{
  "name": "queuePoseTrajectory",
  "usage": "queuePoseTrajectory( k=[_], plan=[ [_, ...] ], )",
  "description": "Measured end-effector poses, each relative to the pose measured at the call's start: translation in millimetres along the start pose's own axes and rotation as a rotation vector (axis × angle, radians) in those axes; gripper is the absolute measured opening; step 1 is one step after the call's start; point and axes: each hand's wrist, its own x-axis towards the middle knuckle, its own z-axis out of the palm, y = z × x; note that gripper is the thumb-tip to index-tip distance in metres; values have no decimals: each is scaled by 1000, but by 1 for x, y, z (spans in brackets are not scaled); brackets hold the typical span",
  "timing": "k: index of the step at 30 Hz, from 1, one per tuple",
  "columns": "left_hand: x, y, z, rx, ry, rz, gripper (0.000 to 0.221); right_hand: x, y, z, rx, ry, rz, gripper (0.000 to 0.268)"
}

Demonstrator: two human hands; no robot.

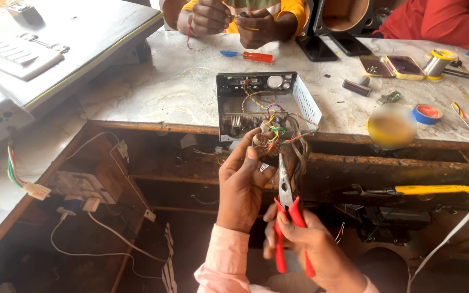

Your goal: The person handles a small circuit board and wires inside a metal housing, using pliers to adjust internal components.

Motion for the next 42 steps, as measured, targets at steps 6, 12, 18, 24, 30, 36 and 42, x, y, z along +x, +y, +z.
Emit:
queuePoseTrajectory(
  k=[6, 12, 18, 24, 30, 36, 42],
  plan=[
    [-1, -3, 5, -13, -3, 5, 43, 0, 5, -20, -263, 128, 91, 40],
    [-8, -1, 5, 39, 18, 1, 45, 1, 12, -9, -781, 402, -135, 31],
    [-6, -5, 12, 36, 17, 16, 44, -11, -15, 14, -1333, 686, -151, 50],
    [-5, -8, 13, 131, 59, 28, 47, -7, -18, 2, -1441, 678, 2, 64],
    [5, -17, 13, 115, 105, 24, 45, 15, 21, -72, -1471, 476, -239, 58],
    [1, -12, 14, 202, 57, -37, 48, 27, 61, -88, -1099, 438, -383, 84],
    [-4, -5, 8, 336, -23, 23, 46, 20, 67, -60, -949, 485, -410, 53]
  ],
)
